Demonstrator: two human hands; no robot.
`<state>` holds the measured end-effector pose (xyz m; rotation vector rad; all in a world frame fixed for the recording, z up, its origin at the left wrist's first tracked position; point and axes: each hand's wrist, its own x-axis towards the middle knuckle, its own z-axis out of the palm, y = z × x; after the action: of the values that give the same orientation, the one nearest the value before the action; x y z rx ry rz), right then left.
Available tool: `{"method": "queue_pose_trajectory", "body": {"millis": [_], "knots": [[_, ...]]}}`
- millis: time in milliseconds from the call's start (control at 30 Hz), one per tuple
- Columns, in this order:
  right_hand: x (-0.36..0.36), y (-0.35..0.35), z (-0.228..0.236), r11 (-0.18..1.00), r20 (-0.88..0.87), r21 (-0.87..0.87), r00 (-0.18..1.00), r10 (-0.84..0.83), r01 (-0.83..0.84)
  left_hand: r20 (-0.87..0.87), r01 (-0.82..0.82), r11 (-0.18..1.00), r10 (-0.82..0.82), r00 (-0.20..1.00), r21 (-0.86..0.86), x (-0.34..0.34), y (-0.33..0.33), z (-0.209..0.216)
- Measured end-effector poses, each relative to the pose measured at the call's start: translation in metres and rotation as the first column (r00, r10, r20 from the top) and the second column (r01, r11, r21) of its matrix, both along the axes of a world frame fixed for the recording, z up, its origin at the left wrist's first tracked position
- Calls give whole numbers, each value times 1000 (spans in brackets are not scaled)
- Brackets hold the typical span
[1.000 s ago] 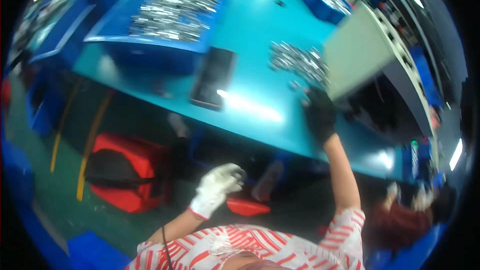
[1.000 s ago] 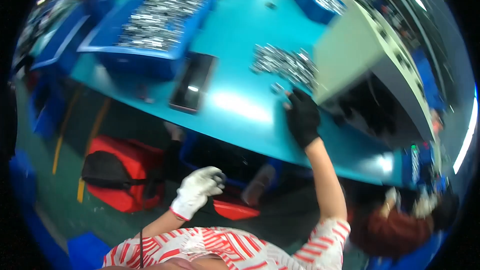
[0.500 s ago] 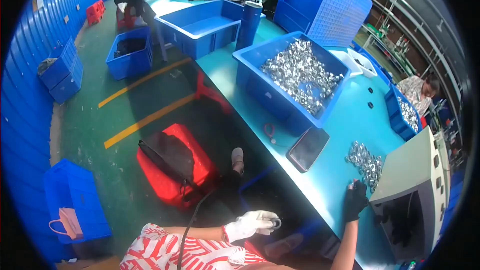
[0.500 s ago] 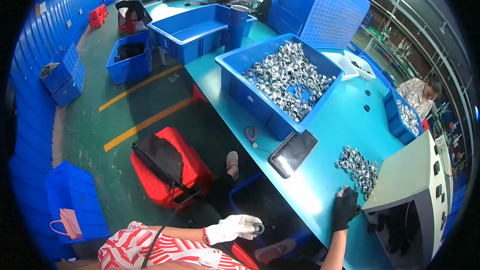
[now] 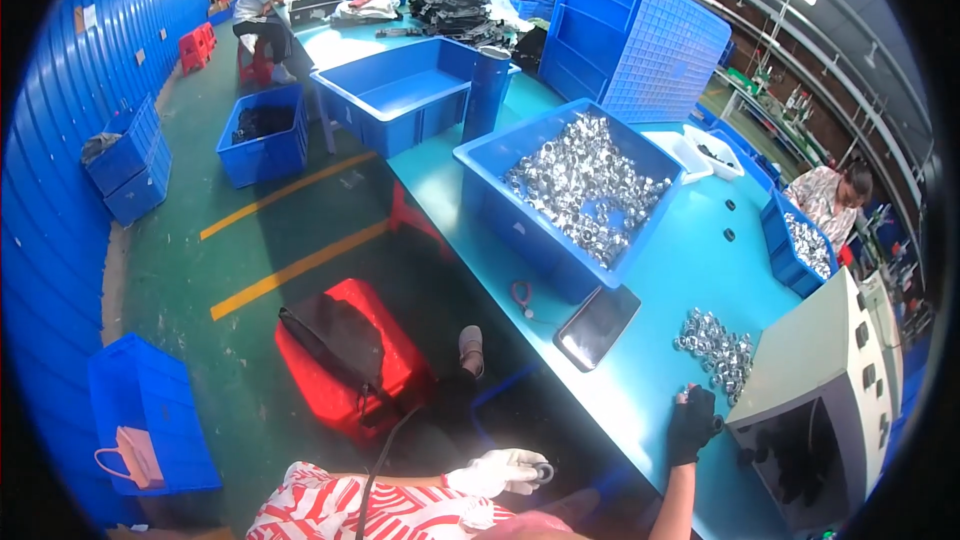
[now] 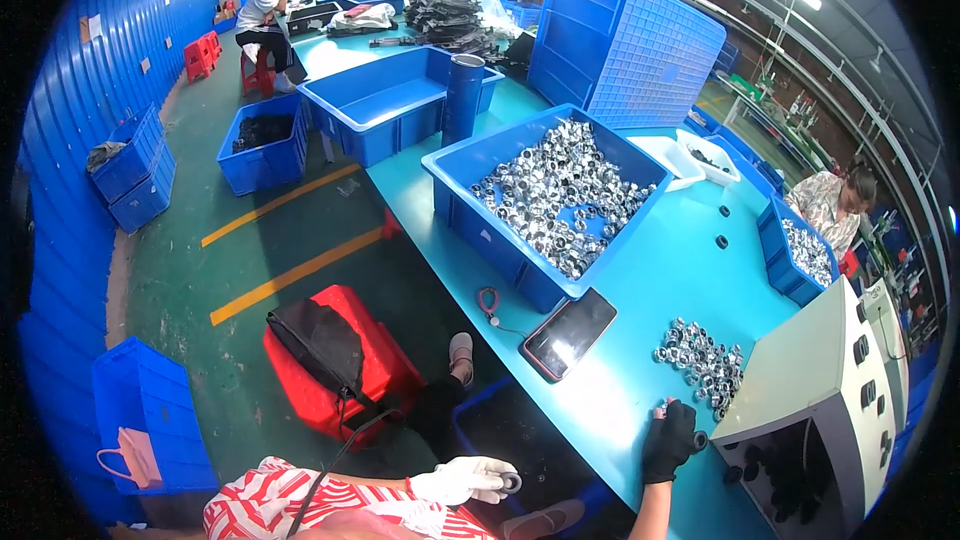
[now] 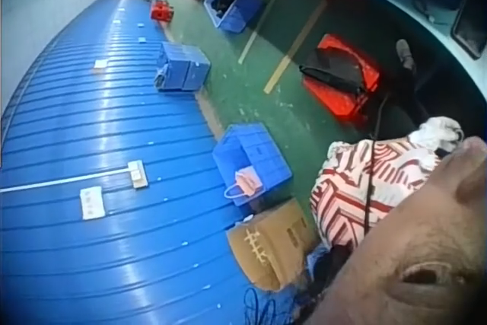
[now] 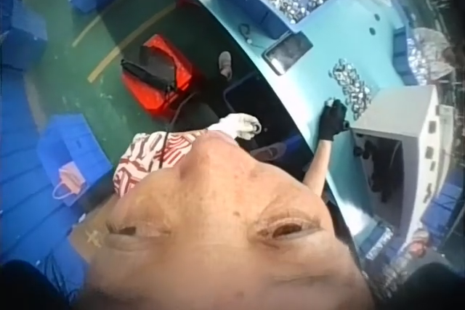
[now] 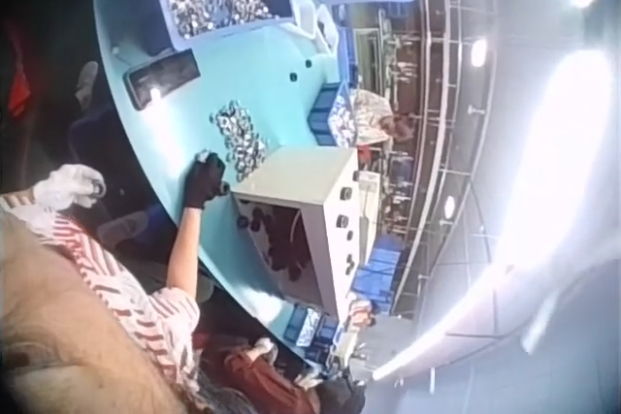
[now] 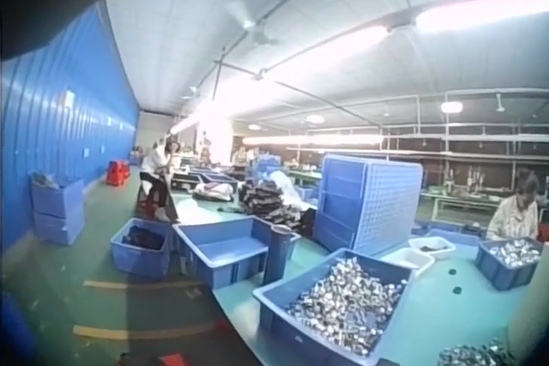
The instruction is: The recorder is assembling and inspecting individual fidget spinners at a factory workstation.
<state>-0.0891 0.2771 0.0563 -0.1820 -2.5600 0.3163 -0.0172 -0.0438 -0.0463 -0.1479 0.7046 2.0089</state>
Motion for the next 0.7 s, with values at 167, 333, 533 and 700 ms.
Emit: {"method": "queue_pose_trajectory", "body": {"millis": [167, 333, 533, 700], "knots": [[-4, 4, -7, 996, -41, 81, 999, -28, 31, 3, 20, 999, -20, 1000, -28, 6, 14, -17], [-3, 7, -6, 1000, -19, -28, 1000, -9, 9, -12, 11, 1000, -10, 1000, 20, 7, 20, -13], [-5, 9, -11, 995, -85, -92, 996, 15, -23, -78, -54, 998, 51, 996, -36, 9, 19, 11], [-7, 2, -8, 984, -156, -158, 986, 57, -82, -105, -63, 996, 57, 993, -55, 16, 15, 26]]}}
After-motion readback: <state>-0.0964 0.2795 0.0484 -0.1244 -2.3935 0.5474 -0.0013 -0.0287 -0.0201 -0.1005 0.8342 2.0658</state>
